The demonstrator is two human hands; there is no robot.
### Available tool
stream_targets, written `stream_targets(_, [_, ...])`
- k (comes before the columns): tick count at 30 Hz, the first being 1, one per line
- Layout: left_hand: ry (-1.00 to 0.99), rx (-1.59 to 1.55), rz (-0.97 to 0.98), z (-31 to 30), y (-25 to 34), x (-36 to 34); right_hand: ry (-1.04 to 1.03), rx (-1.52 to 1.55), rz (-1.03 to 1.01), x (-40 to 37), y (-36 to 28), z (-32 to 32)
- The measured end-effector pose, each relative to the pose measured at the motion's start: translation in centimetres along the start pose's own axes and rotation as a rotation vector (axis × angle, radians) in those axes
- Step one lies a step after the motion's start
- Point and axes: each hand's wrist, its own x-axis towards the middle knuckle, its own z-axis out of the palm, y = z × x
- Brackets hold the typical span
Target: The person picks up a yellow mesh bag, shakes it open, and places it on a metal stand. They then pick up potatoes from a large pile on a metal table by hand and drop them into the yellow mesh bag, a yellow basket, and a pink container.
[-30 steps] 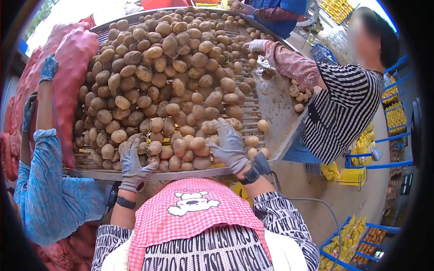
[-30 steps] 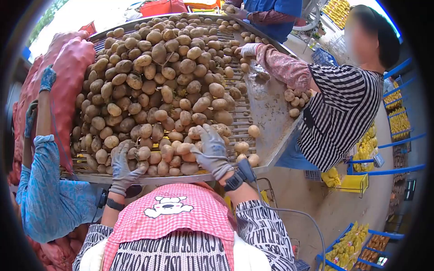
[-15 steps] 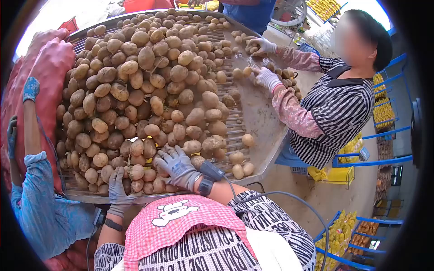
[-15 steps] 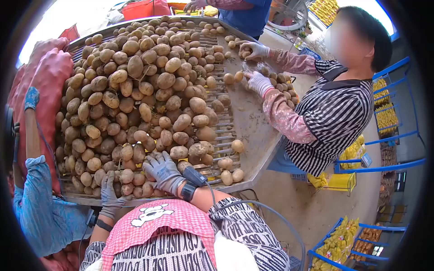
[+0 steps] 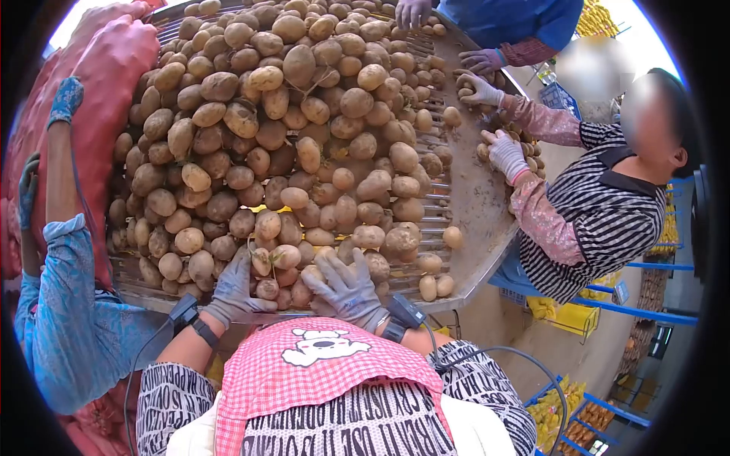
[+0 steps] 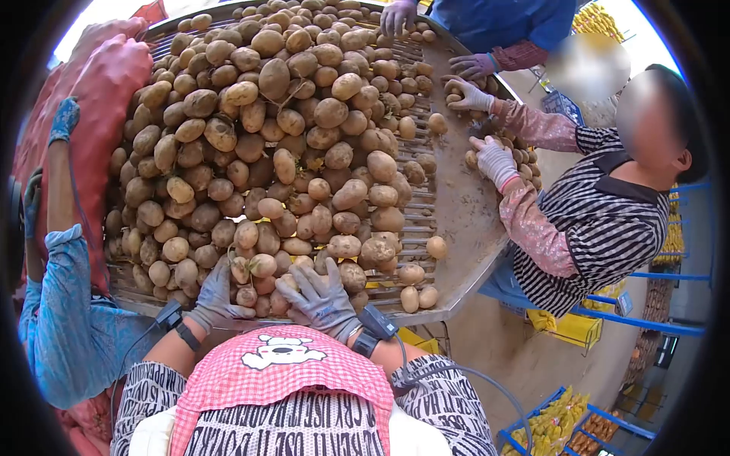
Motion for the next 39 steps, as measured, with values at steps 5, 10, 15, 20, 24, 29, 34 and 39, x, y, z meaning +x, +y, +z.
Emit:
stream_targets(5, [-0.142,-0.195,-0.111,1.2,-1.0,1.4,0.016,-0.022,0.052,-0.2,-0.4,-0.7])
stream_targets(10, [-0.051,-0.203,-0.057,2.8,-1.0,1.4,0.104,0.037,0.236,-0.7,-0.3,-1.0])
stream_targets(15, [0.014,-0.334,-0.104,6.0,2.3,2.7,0.113,-0.143,0.406,-3.0,0.6,-0.2])
stream_targets(20, [-0.235,-0.162,-0.179,8.2,4.7,6.0,0.104,-0.222,0.561,-5.4,3.5,-0.3])
stream_targets(24, [0.289,-0.248,0.301,9.9,4.7,9.1,0.042,-0.177,0.618,-5.0,4.8,-1.0])
stream_targets(29, [0.192,-0.235,0.17,8.2,10.9,15.5,0.007,-0.237,0.628,-4.3,7.7,-2.1])
stream_targets(34, [-0.178,-0.239,0.242,8.3,14.0,24.1,-0.03,-0.205,0.744,-4.6,13.8,-3.5])
stream_targets(39, [-0.243,-0.075,0.21,12.5,16.2,30.7,0.077,-0.311,0.837,-5.4,23.1,-2.1])
